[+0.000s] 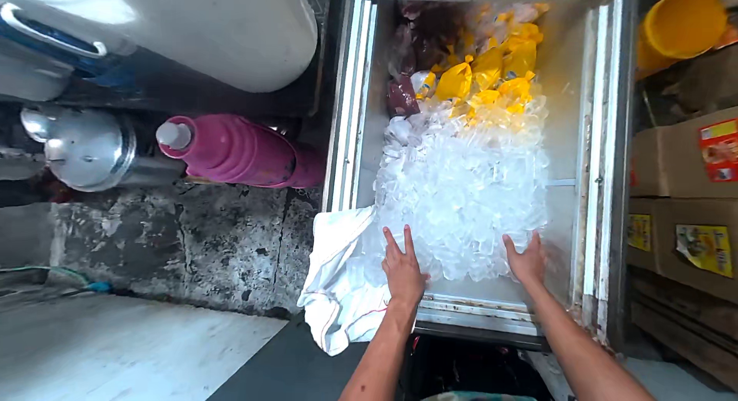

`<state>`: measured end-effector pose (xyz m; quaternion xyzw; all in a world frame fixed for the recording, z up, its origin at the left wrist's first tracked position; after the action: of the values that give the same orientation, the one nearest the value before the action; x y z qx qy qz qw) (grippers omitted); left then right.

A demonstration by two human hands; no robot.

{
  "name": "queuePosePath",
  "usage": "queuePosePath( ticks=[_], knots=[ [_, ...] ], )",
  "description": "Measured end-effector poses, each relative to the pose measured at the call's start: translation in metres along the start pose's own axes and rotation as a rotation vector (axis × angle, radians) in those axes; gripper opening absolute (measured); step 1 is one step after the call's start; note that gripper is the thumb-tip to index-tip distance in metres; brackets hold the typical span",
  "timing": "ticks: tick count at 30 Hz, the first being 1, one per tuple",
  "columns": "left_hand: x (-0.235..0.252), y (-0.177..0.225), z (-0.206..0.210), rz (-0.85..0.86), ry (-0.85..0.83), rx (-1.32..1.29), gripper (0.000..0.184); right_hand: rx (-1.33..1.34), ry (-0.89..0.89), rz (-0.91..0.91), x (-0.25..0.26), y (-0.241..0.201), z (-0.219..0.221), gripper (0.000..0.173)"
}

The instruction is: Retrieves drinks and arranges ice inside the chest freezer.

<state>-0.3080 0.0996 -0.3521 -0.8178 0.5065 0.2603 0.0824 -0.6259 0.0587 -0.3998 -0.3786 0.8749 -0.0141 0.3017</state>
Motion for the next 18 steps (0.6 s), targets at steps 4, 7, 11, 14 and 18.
queuePosePath(
  ticks=[4, 7, 11, 14, 18],
  knots=[
    [0.018, -0.001, 0.012, -0.011, 0.084, -0.201, 0.134, 0.286, -0.093, 0.244, -0.007, 0.005, 0.023, 0.085],
    [0.026, 0.002, 0.016, -0.092, 0.114, -0.395, 0.136, 0.530, -0.163, 0.391, -0.018, -0.005, 0.031, 0.097],
    [0.033, 0.010, 0.027, -0.246, 0.146, -0.668, 0.141, 0.778, -0.272, 0.510, -0.034, -0.031, 0.056, 0.091],
    [0.035, 0.011, 0.029, -0.335, 0.195, -0.774, 0.145, 1.009, -0.392, 0.605, -0.050, -0.058, 0.075, 0.086],
    [0.064, 0.023, 0.025, -0.448, 0.321, -1.052, 0.142, 1.268, -0.456, 0.675, -0.059, -0.098, 0.090, 0.080]
  ],
)
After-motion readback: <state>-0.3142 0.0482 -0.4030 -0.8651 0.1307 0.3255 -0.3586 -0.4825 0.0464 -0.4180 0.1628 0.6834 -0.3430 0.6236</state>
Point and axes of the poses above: each hand's wrist, its own x-axis towards the middle knuckle, its own z-axis out of the palm, y = z × x, the point moved 5 cm from there along x, towards the middle knuckle, and after that the axes turned 6 degrees about y, right-handed, at the moved point
